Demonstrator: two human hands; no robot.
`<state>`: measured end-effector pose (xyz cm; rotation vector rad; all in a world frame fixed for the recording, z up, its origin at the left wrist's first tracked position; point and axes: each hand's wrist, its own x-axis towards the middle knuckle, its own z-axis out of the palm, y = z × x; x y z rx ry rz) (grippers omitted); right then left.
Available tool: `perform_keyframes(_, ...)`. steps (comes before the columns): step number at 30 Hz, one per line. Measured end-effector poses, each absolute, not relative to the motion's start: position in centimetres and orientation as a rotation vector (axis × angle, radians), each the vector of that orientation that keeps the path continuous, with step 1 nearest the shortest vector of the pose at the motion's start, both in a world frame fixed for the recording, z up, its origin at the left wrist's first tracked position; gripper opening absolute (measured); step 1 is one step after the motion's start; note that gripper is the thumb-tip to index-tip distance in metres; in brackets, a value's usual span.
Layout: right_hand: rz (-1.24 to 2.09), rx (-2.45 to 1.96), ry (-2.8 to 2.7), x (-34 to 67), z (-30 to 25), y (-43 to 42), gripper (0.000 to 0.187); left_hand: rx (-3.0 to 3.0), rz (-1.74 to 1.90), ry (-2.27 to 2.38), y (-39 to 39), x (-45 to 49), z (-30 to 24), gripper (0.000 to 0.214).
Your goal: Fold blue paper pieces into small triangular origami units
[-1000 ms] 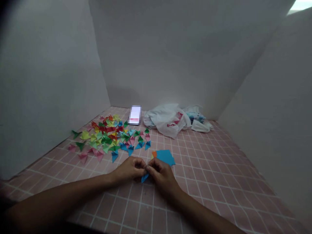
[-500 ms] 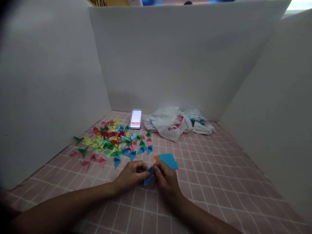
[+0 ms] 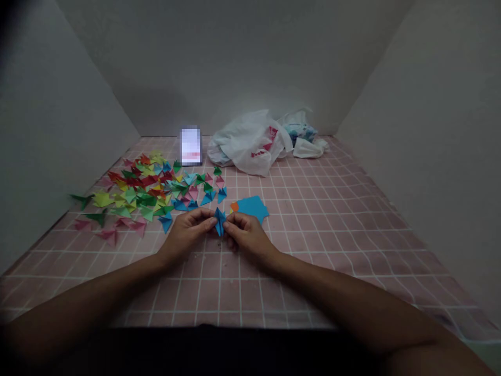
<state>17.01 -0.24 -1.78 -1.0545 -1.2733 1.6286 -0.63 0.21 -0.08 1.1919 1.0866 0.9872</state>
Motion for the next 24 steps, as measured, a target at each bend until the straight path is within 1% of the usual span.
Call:
perform_keyframes(7, 1.558, -1.065, -1.275, 17.4, -1.8, -0.2, 0.020, 1.278, 1.067, 1.114, 0.2, -0.6, -0.5, 0.020)
perform_keyframes(13, 1.333, -1.014, -1.440, 17.6, -1.7, -0.3, 0.011, 1.690, 1.202, 1.085, -0.4, -0.9, -0.4, 0.002)
perform_keyframes(18, 1.223, -0.955, -1.530, 18.0, -1.6, -0.4, 0.011, 1.850, 1.245, 1.048, -0.7, -0.8, -0.2, 0.006)
perform_keyframes(22, 1.213, -0.946, -1.570, 18.1, -1.4, -0.5, 0.011, 1.798, 1.210, 1.080, -0.7, -0.7, -0.2, 0.004)
perform_keyframes(24, 1.217, -0.949, -1.591, 18.2, -1.4, -0.5, 0.011, 1.744, 1.188, 1.096, -0.7, -0.7, -0.2, 0.006)
